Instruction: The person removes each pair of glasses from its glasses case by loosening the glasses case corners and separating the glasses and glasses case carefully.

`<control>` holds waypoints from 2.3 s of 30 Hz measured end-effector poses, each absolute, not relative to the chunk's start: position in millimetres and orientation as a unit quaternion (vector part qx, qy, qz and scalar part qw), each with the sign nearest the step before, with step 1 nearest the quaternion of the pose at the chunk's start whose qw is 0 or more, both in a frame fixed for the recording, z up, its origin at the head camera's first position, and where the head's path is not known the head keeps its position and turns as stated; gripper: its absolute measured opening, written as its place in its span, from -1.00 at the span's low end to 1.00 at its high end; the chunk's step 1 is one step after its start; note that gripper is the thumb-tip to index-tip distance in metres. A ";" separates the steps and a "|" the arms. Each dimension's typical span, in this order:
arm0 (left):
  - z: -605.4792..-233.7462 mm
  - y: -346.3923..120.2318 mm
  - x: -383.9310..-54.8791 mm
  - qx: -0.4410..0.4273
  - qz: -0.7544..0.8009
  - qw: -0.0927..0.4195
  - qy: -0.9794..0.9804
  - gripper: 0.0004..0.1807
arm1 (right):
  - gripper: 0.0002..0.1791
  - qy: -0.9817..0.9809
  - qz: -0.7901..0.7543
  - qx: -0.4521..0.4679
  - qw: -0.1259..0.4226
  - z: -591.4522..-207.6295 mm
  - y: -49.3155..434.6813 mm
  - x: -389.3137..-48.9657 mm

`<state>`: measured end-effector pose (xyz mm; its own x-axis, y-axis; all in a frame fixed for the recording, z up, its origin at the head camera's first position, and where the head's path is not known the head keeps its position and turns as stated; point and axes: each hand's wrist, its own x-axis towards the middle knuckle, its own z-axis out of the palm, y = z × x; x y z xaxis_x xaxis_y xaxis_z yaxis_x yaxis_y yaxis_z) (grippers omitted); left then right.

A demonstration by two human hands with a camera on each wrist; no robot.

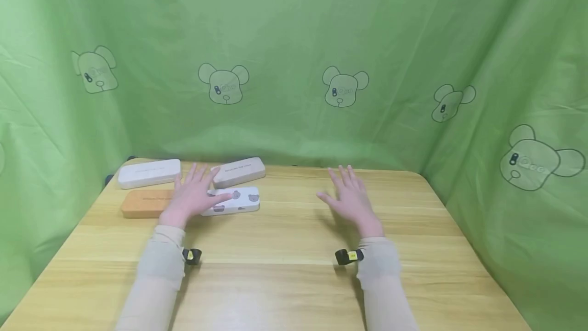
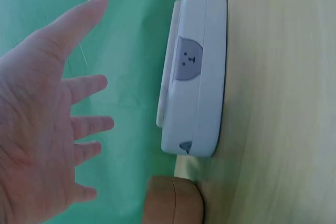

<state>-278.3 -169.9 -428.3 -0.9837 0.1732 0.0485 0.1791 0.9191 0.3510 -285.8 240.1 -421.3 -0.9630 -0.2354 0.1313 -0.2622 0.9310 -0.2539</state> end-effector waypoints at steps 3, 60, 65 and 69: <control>-428.4 -174.0 -278.3 -0.098 -0.188 0.011 -0.977 0.06 | -0.07 -0.979 0.139 0.138 0.052 -421.5 232.2 -285.5; -450.8 -188.0 -284.8 -0.119 -0.165 -0.016 -0.979 0.11 | 0.01 -0.950 0.065 0.304 -0.026 -460.6 67.8 -314.0; -449.2 -187.2 -284.7 -0.113 -0.157 -0.030 -0.981 0.08 | 0.05 -0.951 0.065 0.302 -0.029 -463.5 64.0 -317.9; -448.5 -186.7 -283.0 -0.110 -0.158 -0.038 -0.981 0.04 | 0.07 -0.950 0.064 0.302 -0.040 -462.5 60.5 -317.0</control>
<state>-283.0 -186.7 -448.5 -0.9730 0.2273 -0.0392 0.2034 0.9258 0.3185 -317.0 60.5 -462.5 -0.8144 -0.5791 -0.0370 -0.5689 0.8094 -0.1454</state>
